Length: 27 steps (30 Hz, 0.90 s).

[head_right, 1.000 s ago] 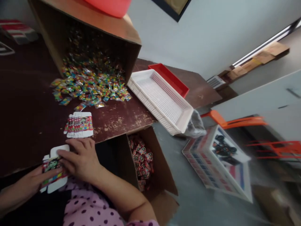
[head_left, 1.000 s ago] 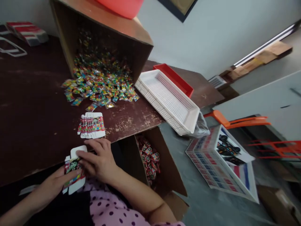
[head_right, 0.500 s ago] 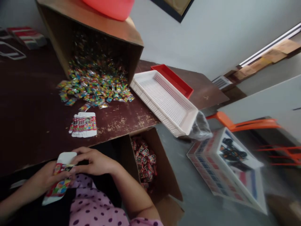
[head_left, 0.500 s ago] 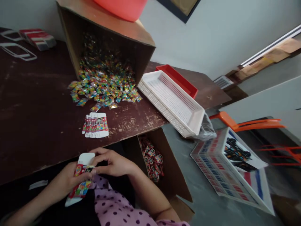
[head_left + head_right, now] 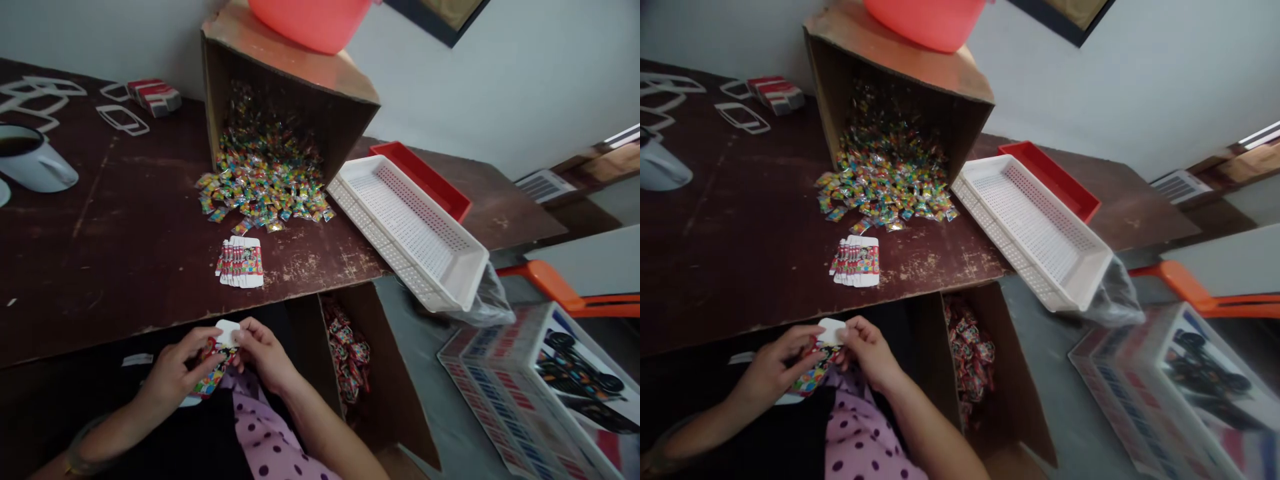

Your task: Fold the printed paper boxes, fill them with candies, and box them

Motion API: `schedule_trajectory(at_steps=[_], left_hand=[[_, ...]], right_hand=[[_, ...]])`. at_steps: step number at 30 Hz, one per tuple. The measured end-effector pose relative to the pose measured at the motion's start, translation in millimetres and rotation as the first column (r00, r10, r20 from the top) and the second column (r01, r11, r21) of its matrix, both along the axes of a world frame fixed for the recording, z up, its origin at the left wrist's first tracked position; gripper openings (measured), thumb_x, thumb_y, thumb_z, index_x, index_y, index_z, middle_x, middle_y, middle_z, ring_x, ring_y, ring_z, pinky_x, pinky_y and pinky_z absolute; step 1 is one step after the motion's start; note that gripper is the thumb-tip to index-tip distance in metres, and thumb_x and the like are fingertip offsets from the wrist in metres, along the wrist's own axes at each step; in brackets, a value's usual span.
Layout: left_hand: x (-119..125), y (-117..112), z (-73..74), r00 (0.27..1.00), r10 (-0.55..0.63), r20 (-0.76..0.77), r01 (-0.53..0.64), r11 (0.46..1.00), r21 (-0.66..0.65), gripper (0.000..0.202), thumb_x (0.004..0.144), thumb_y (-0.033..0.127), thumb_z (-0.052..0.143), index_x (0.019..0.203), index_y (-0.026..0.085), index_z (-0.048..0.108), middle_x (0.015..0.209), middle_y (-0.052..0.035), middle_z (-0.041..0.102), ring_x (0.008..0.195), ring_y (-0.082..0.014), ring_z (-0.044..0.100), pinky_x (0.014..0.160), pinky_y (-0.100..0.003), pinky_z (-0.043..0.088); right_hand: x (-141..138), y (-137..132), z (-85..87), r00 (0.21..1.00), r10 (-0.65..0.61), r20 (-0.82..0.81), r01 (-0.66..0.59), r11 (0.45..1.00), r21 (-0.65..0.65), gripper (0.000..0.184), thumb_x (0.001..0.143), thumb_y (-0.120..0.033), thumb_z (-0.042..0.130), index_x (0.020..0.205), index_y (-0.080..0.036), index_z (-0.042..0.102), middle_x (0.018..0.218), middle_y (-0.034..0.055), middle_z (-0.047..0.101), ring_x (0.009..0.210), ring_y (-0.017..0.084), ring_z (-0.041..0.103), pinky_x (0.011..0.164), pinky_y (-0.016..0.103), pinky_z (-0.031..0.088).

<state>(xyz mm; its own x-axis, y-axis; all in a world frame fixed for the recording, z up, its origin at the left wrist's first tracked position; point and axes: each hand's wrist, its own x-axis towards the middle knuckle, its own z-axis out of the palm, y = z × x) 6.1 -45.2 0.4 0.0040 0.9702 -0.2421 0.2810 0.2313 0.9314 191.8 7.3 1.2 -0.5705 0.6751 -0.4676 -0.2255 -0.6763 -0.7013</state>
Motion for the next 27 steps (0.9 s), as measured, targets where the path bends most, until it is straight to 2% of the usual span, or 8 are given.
schedule_trajectory(at_steps=[3,6,10,13,17,21,23,27], left_hand=[[-2,-3,8.5,0.996,-0.085,-0.024,0.086,0.996,0.032,0.015,0.083,0.036,0.066,0.09,0.026,0.074,0.074,0.0013,0.076,0.067,-0.0194,0.07,0.066,-0.025,0.052],[-1,-6,18.5,0.995,-0.031,0.09,0.032,0.999,-0.009,0.017,0.086,0.036,0.062,0.087,0.024,0.074,0.078,0.0001,0.074,0.075,-0.0198,0.069,0.072,-0.025,0.051],[-2,-10,16.6,0.912,0.218,0.348,-0.093,0.935,-0.341,0.048,0.083,0.037,0.064,0.13,0.026,0.055,0.092,-0.0007,0.076,0.084,-0.0243,0.072,0.075,-0.032,0.055],[-5,-12,6.8,0.847,0.3,0.439,-0.062,0.876,-0.479,0.045,0.085,0.036,0.06,0.128,0.024,0.06,0.12,-0.0068,0.074,0.109,-0.0293,0.068,0.093,-0.039,0.052],[-12,-17,2.4,0.757,0.324,0.568,-0.025,0.882,-0.47,0.036,0.085,0.035,0.062,0.119,0.027,0.07,0.127,-0.0046,0.072,0.121,-0.0295,0.061,0.105,-0.042,0.044],[-22,-24,8.2,0.705,0.232,0.671,0.158,0.87,-0.466,0.037,0.082,0.043,0.068,0.115,0.026,0.074,0.112,-0.0053,0.078,0.108,-0.0306,0.067,0.1,-0.043,0.048],[-26,-28,9.0,0.773,0.204,0.6,0.158,0.855,-0.494,0.038,0.08,0.045,0.072,0.113,0.026,0.075,0.105,-0.0042,0.08,0.101,-0.0295,0.069,0.096,-0.041,0.05],[-28,-31,4.1,0.853,0.151,0.5,0.108,0.886,-0.45,0.037,0.083,0.047,0.068,0.115,0.028,0.073,0.114,-0.0035,0.076,0.105,-0.028,0.067,0.097,-0.039,0.049]], right_hand=[[0,2,-7.5,0.983,0.135,-0.127,-0.162,0.959,-0.234,0.045,0.06,-0.036,0.088,0.085,-0.016,0.056,0.064,-0.0074,0.055,0.046,0.002,0.044,0.044,0.014,0.036],[-5,4,-13.6,0.947,0.279,-0.158,-0.313,0.911,-0.267,0.051,0.051,-0.033,0.093,0.085,-0.015,0.059,0.063,-0.0073,0.056,0.045,0.003,0.045,0.044,0.016,0.039],[-16,1,-7.4,0.958,0.261,0.12,-0.28,0.942,0.185,0.039,0.067,-0.046,0.083,0.088,-0.016,0.07,0.077,-0.0003,0.066,0.06,0.01,0.059,0.06,0.024,0.05],[-22,-2,4.4,0.957,0.12,0.266,-0.249,0.81,0.532,0.032,0.088,-0.047,0.063,0.084,-0.019,0.076,0.087,0.0044,0.07,0.082,0.015,0.063,0.077,0.027,0.051],[-27,-2,10.8,0.969,0.131,0.209,-0.225,0.814,0.535,0.032,0.089,-0.047,0.062,0.087,-0.02,0.078,0.09,0.0049,0.072,0.083,0.016,0.066,0.075,0.027,0.052],[-28,1,7.2,0.954,0.096,0.284,-0.247,0.789,0.563,0.025,0.086,-0.042,0.068,0.095,-0.021,0.079,0.087,0.0048,0.072,0.078,0.015,0.066,0.069,0.025,0.052],[-25,1,5.5,0.937,0.066,0.342,-0.291,0.689,0.664,0.025,0.09,-0.038,0.063,0.1,-0.02,0.078,0.09,0.006,0.071,0.081,0.015,0.065,0.074,0.026,0.052],[-15,-5,3.8,0.893,0.078,0.444,-0.444,0.326,0.835,0.033,0.095,-0.032,0.055,0.122,-0.019,0.068,0.11,0.0104,0.068,0.097,0.018,0.061,0.089,0.032,0.05]])
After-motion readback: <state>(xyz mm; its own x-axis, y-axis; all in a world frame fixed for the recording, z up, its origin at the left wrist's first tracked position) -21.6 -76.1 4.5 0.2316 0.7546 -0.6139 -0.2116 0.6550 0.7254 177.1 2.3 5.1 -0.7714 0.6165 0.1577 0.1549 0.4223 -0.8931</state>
